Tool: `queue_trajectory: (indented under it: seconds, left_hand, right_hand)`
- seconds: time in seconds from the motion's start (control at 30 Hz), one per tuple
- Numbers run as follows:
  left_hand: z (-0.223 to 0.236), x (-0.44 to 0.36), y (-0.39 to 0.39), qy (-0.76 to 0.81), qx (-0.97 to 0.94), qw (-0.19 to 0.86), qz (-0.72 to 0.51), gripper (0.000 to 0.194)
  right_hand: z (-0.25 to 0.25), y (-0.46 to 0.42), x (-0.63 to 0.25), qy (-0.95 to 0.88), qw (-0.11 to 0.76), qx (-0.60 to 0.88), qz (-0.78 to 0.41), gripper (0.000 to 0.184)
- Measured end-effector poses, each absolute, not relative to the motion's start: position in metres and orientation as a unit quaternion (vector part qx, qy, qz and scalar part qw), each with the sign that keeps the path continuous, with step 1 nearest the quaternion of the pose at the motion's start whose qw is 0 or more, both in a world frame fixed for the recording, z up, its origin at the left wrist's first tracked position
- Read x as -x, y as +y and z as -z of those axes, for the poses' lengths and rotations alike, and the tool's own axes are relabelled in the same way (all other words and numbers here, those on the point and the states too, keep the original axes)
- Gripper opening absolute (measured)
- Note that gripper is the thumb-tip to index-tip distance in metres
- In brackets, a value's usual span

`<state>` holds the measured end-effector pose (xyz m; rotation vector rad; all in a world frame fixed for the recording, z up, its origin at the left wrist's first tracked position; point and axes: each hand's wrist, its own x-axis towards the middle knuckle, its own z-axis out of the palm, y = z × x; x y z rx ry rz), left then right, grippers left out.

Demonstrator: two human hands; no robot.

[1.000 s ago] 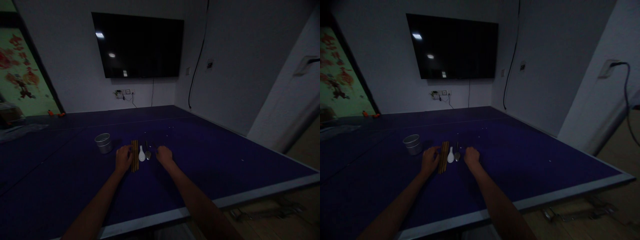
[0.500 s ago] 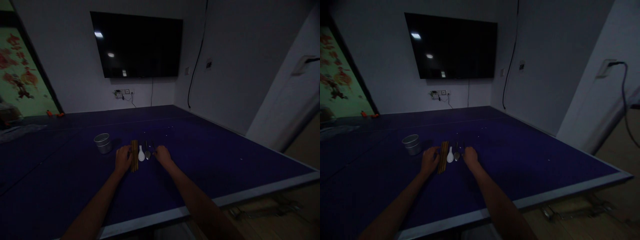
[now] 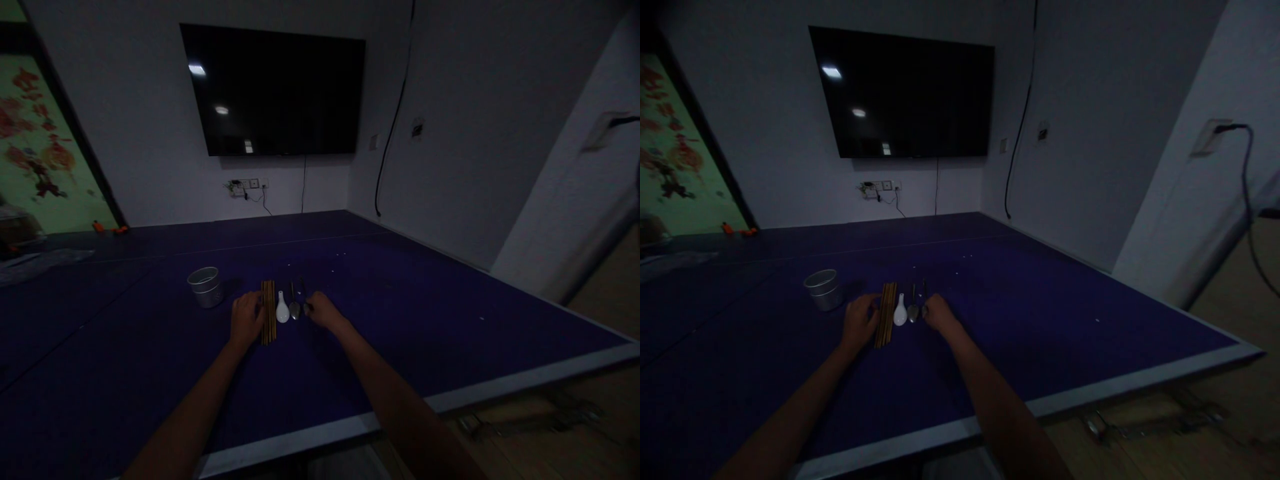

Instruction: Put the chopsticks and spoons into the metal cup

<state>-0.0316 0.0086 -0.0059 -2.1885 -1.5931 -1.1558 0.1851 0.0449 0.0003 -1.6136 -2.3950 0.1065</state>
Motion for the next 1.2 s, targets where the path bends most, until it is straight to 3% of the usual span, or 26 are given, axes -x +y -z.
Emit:
queue_trajectory:
  seconds: [0.37,0.6,0.9,1.03,1.2]
  left_hand:
    - [0.006,0.034,0.01,-0.544,0.736,0.125,0.384,0.031]
    - [0.0,0.049,0.014,-0.602,0.661,0.217,0.392,0.03]
    - [-0.006,0.094,0.018,-0.699,0.538,0.225,0.414,0.053]
    - [-0.005,0.106,0.02,-0.682,0.548,0.229,0.426,0.045]
    - [-0.006,0.107,0.022,-0.666,0.562,0.249,0.422,0.031]
  right_hand:
    - [0.004,0.049,-0.183,-0.824,0.137,0.548,-0.04,0.016]
    - [0.005,0.051,-0.184,-0.828,0.136,0.542,-0.044,0.014]
    - [0.006,0.051,-0.184,-0.82,0.14,0.554,-0.039,0.017]
    - [0.004,0.052,-0.185,-0.8,0.158,0.578,-0.033,0.025]
    - [-0.001,0.051,-0.186,-0.756,0.244,0.606,-0.039,0.032]
